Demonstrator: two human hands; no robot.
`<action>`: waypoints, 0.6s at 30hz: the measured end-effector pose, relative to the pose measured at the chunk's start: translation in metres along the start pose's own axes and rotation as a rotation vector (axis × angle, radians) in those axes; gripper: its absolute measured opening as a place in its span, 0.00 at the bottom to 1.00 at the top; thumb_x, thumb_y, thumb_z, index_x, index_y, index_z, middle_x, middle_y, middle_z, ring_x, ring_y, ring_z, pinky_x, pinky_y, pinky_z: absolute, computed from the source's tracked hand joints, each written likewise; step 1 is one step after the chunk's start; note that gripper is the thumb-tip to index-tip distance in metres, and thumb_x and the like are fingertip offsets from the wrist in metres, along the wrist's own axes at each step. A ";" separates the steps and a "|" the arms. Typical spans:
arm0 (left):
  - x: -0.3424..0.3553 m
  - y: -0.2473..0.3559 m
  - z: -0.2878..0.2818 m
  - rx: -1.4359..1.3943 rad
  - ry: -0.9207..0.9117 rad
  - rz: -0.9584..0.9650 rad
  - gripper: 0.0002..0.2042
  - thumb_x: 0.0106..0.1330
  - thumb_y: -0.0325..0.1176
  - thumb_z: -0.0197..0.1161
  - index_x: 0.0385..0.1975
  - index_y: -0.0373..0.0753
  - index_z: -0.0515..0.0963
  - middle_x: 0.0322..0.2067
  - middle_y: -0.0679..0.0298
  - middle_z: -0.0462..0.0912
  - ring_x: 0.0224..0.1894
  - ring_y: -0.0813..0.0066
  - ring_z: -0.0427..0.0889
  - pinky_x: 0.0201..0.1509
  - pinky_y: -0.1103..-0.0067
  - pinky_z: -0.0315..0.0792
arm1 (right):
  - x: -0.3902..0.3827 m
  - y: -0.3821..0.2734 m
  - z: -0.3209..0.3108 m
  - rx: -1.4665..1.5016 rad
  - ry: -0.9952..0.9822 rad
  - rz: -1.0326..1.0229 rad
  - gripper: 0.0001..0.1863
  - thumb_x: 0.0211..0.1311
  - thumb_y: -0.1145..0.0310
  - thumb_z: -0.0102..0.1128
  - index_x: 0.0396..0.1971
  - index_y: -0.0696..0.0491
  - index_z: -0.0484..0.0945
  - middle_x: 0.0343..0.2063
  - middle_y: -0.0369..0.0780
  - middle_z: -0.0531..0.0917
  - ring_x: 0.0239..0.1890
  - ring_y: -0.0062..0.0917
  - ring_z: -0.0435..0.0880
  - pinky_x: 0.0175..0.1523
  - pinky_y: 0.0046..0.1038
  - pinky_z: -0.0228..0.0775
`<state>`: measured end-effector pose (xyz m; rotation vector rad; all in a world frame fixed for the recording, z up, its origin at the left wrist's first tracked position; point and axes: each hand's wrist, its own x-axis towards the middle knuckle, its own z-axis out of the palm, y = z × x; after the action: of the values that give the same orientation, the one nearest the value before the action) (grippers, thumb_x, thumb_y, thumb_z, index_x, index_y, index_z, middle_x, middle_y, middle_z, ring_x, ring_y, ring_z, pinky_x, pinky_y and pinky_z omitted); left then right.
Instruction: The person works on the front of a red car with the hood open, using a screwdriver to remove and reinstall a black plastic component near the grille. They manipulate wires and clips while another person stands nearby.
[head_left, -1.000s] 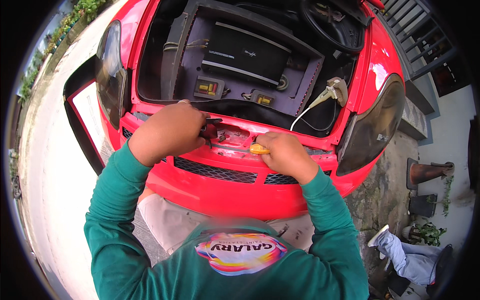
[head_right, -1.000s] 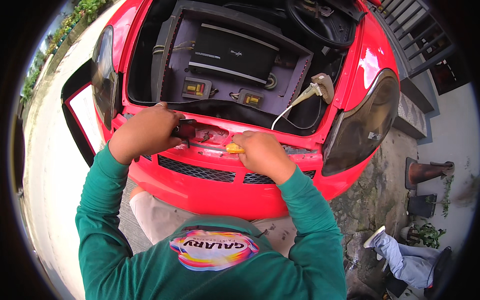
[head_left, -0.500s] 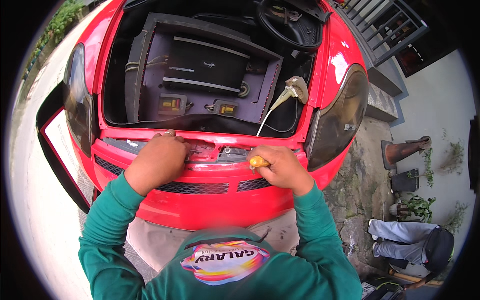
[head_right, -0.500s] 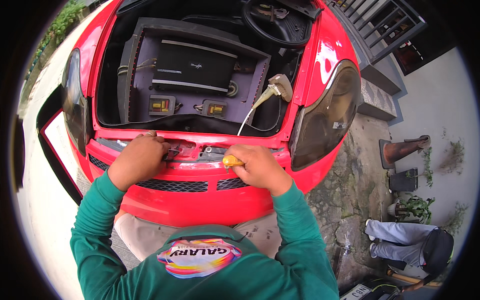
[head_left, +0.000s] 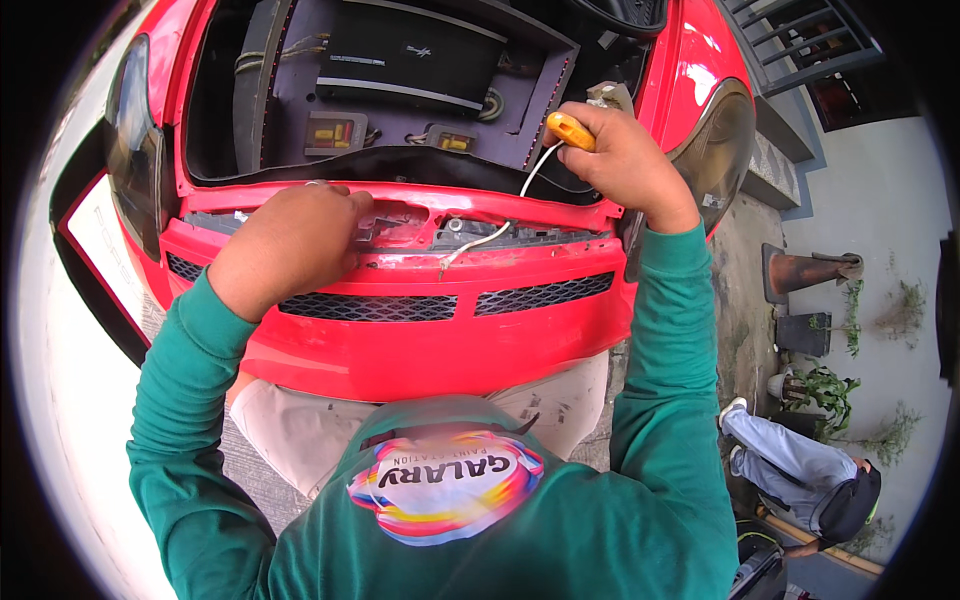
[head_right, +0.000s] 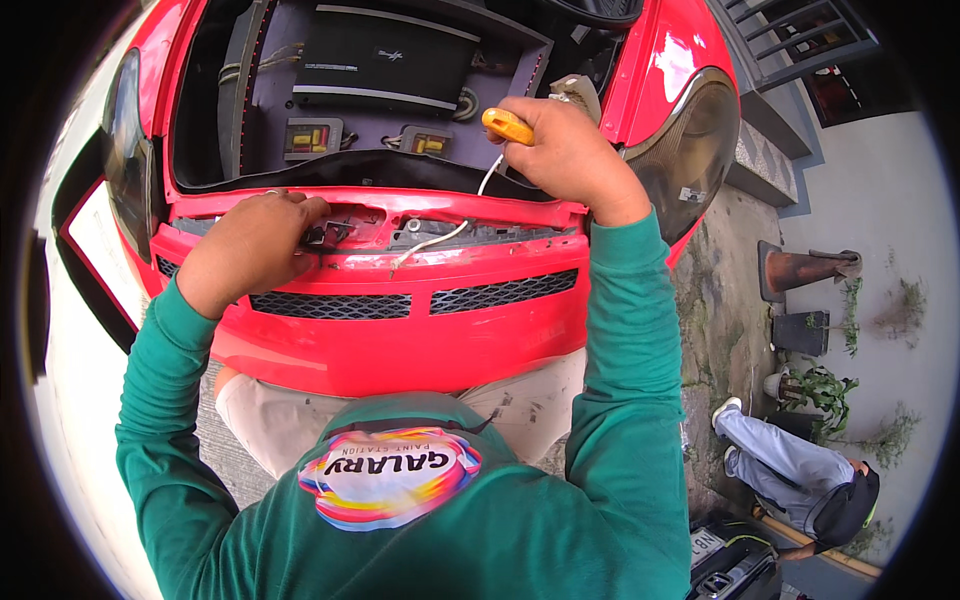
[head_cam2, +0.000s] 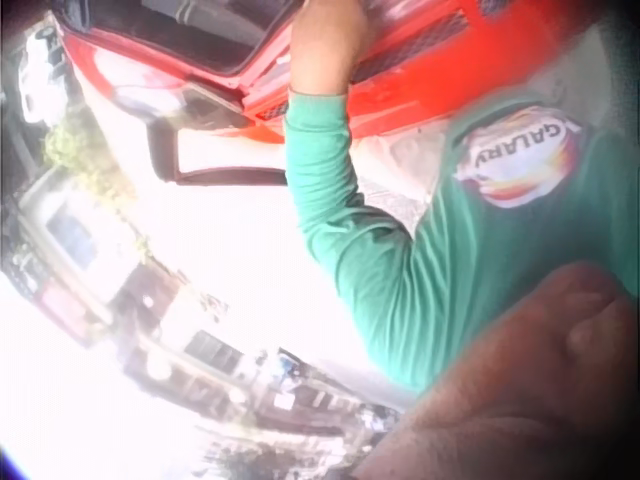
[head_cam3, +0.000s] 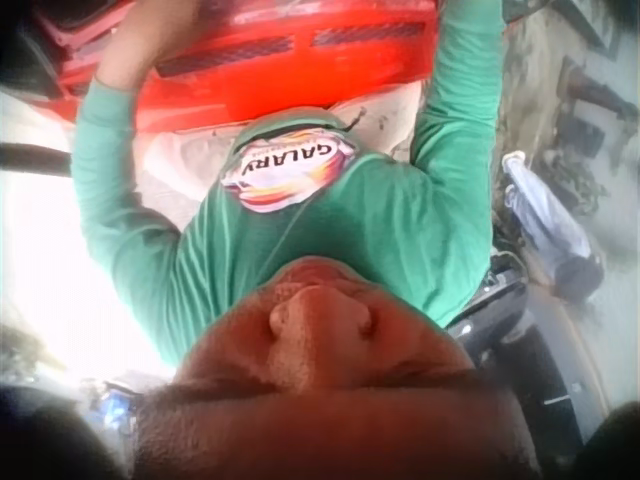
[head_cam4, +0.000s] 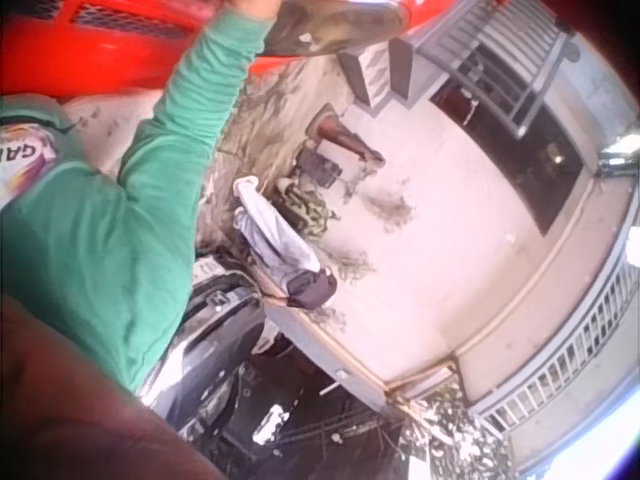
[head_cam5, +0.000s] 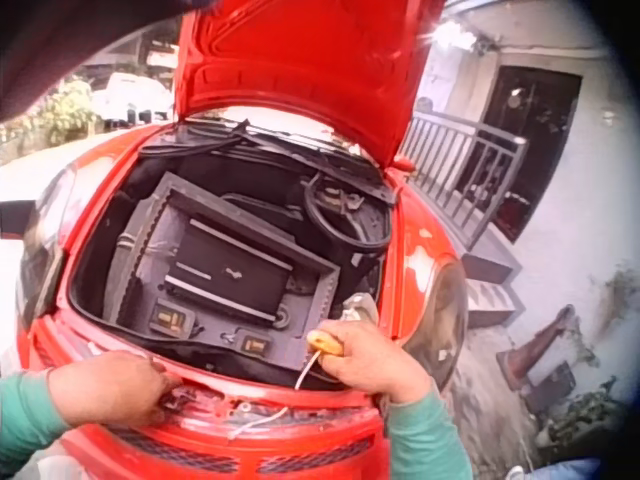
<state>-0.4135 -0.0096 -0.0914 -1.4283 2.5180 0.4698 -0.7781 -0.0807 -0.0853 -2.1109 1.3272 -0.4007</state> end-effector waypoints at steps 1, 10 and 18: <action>-0.003 0.005 -0.001 0.054 -0.007 -0.002 0.30 0.58 0.31 0.77 0.63 0.34 0.79 0.51 0.48 0.88 0.57 0.44 0.85 0.62 0.58 0.80 | 0.000 0.010 0.003 -0.059 -0.038 0.002 0.12 0.67 0.75 0.64 0.50 0.56 0.85 0.36 0.43 0.89 0.40 0.29 0.87 0.47 0.33 0.79; -0.002 0.083 0.029 -0.077 0.235 0.132 0.18 0.69 0.32 0.70 0.56 0.33 0.79 0.42 0.48 0.88 0.49 0.46 0.87 0.55 0.57 0.82 | 0.006 0.056 0.044 -0.225 -0.122 0.018 0.22 0.61 0.72 0.70 0.56 0.54 0.86 0.44 0.55 0.90 0.48 0.54 0.89 0.54 0.45 0.82; 0.027 0.094 0.088 -0.243 0.326 -0.004 0.08 0.73 0.31 0.62 0.44 0.32 0.80 0.34 0.43 0.88 0.36 0.41 0.89 0.41 0.51 0.83 | 0.000 0.063 0.059 -0.252 -0.009 -0.103 0.15 0.62 0.71 0.71 0.50 0.53 0.85 0.39 0.52 0.89 0.45 0.54 0.89 0.50 0.47 0.81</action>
<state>-0.5063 0.0474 -0.1658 -1.7211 2.7863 0.6037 -0.7904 -0.0806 -0.1710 -2.3933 1.3252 -0.2770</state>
